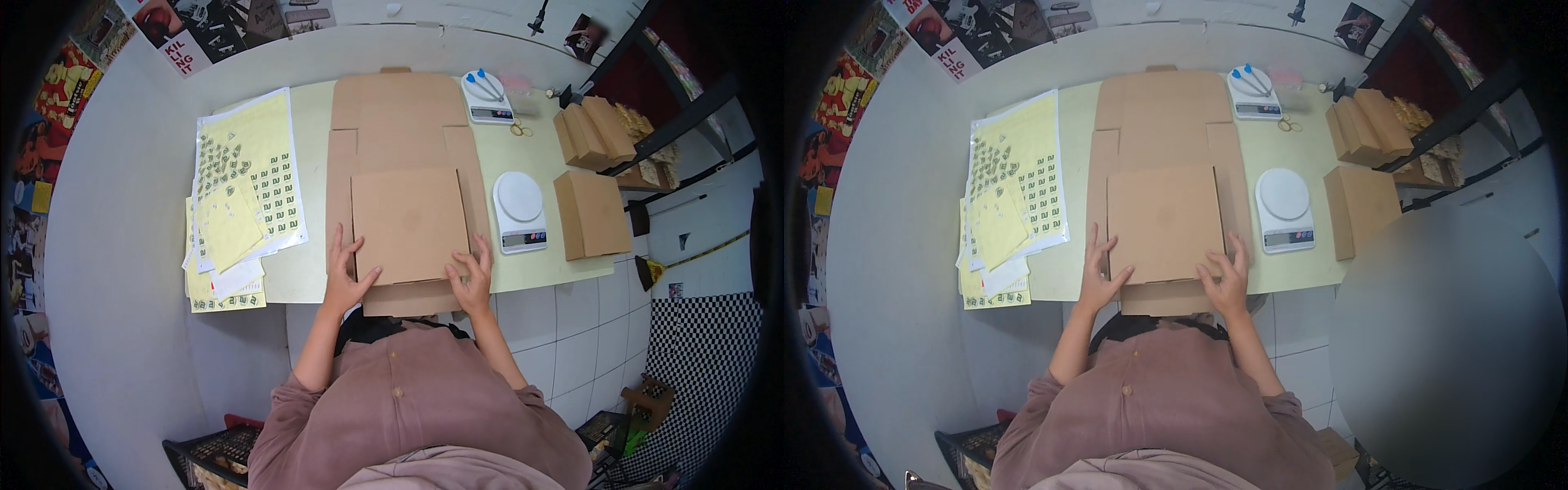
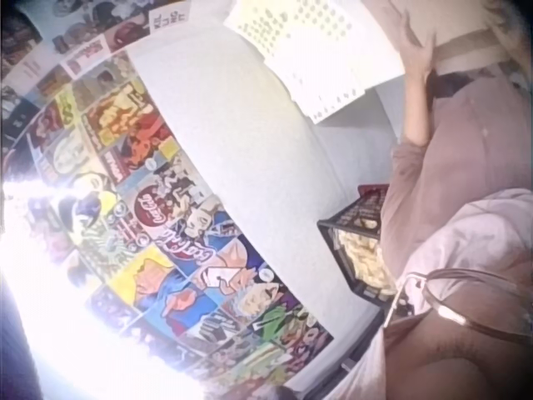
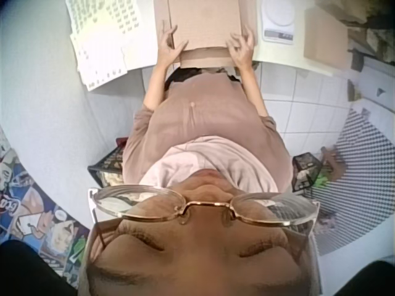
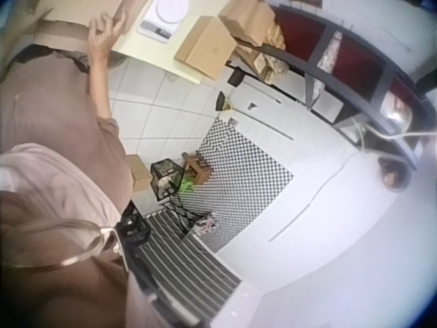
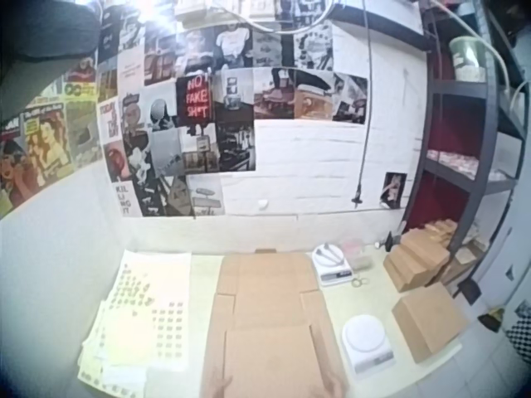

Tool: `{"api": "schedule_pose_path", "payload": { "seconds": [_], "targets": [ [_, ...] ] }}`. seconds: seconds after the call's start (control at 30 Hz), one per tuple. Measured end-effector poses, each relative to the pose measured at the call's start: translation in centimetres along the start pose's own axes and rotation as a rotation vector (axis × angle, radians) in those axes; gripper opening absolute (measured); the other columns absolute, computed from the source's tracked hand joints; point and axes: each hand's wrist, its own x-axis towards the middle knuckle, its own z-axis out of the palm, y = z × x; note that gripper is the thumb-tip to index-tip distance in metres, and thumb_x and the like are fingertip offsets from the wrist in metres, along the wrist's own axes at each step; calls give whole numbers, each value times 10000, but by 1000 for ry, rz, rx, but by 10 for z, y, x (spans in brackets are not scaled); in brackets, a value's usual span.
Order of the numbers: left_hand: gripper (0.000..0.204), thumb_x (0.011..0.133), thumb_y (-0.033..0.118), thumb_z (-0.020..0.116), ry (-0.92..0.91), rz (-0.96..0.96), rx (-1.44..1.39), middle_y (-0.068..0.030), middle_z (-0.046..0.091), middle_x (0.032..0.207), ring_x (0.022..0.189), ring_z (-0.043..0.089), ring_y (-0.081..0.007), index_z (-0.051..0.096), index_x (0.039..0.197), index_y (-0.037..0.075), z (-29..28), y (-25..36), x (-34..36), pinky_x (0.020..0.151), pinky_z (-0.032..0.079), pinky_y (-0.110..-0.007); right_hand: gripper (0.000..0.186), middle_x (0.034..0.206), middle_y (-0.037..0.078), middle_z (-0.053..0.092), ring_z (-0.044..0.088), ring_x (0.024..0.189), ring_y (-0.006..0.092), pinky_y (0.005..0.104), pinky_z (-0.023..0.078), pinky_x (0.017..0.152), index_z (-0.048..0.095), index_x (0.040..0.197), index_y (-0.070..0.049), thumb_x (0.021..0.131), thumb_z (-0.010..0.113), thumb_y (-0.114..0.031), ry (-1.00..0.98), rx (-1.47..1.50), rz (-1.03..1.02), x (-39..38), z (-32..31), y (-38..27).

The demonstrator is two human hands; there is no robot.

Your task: The person packs small, individually wrapped snack items into cardboard boxes. They repeatedly pick up snacks from a shelf, place them into a box on a table, and close the box flaps. The process is repeated for multiple boxes throughout the clip.

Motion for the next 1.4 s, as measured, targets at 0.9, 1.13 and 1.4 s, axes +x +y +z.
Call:
{"api": "schedule_pose_path", "payload": {
  "seconds": [0.9, 1.13, 1.4],
  "targets": [
    [618, 854, 260, 457, -95, -510, -735, -175, 268, 1311, 1216, 277, -240, 145, 1309, -20, 27, 23, -14, 1009, 209, -330, 563, 1113, 228, 465, 450, 1047, 345, 373, 353, 886, 419, 1176, 36, 767, 586, -313, 65, 317, 281, -3, -24, 6],
    [732, 806, 176, 492, -538, -101, -708, -138, -1, 1410, 1302, 14, -233, 18, 1340, 15, 82, 108, 8, 1030, 122, -371, 441, 1125, 97, 486, 455, 1017, 179, 291, 351, 875, 460, 1142, 14, 777, 572, -206, 569, 839, 614, -15, -135, 52],
    [739, 846, 313, 456, -863, 386, -513, -195, -15, 1393, 1296, 22, -275, -4, 1330, -4, 217, 239, 81, 1042, 89, -356, 503, 1090, 80, 505, 474, 990, 195, 298, 374, 810, 440, 1166, -27, 772, 532, -327, 754, 571, 596, 6, -307, 171]
  ]
}}
